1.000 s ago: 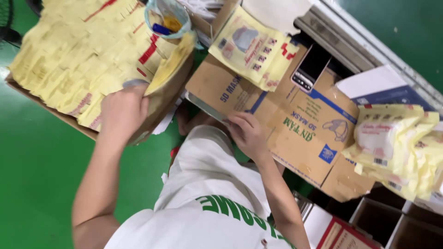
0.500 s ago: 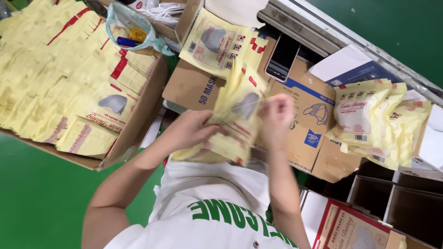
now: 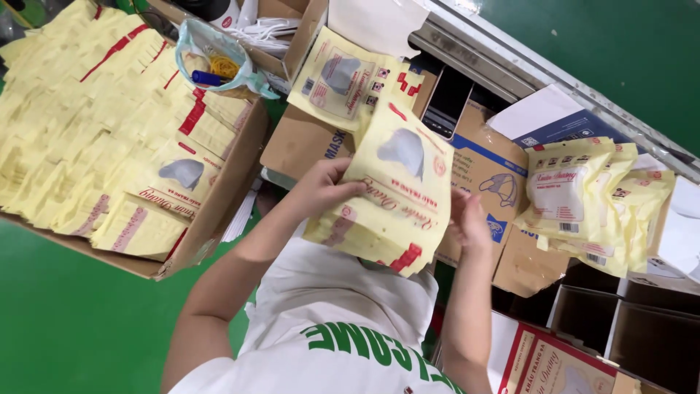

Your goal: The person is packaging stacks of face masks into individual yellow and red plastic packets and then placing the packets into cardboard boxes.

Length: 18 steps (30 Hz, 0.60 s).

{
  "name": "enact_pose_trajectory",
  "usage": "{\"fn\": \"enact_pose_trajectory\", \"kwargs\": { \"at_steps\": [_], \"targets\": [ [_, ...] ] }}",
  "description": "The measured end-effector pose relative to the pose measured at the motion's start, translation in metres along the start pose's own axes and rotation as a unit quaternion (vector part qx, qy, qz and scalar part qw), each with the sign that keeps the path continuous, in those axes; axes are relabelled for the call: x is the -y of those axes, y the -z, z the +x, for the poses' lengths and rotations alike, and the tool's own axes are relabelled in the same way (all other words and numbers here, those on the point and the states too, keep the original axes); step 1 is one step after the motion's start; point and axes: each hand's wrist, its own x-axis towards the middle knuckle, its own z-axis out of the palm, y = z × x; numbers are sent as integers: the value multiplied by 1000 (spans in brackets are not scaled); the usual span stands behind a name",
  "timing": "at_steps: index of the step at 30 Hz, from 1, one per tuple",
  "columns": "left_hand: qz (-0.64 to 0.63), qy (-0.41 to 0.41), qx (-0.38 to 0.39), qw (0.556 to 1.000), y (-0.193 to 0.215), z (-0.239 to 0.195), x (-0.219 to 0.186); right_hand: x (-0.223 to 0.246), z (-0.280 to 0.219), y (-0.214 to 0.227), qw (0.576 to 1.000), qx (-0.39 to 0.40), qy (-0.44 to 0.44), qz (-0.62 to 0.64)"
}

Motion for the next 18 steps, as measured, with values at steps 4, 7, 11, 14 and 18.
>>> {"fn": "enact_pose_trajectory", "kwargs": {
  "at_steps": [4,7,11,14,18],
  "targets": [
    [-29,28,-43,998,3,4,16,6,-16,-55,998,-60,10,22],
    [-10,-13,-45,999,5,18,31,4,-13,-57,987,-138,11,-81],
    [49,14,-41,998,-8,26,36,12,-28,-77,982,-182,-32,22],
    [316,-109,-177,926,-21,25,20,53,-39,-113,966,-163,113,-164],
    [67,-165,-25,984,-69,22,-25,96,-44,-179,756,-205,288,-551]
  ]
}}
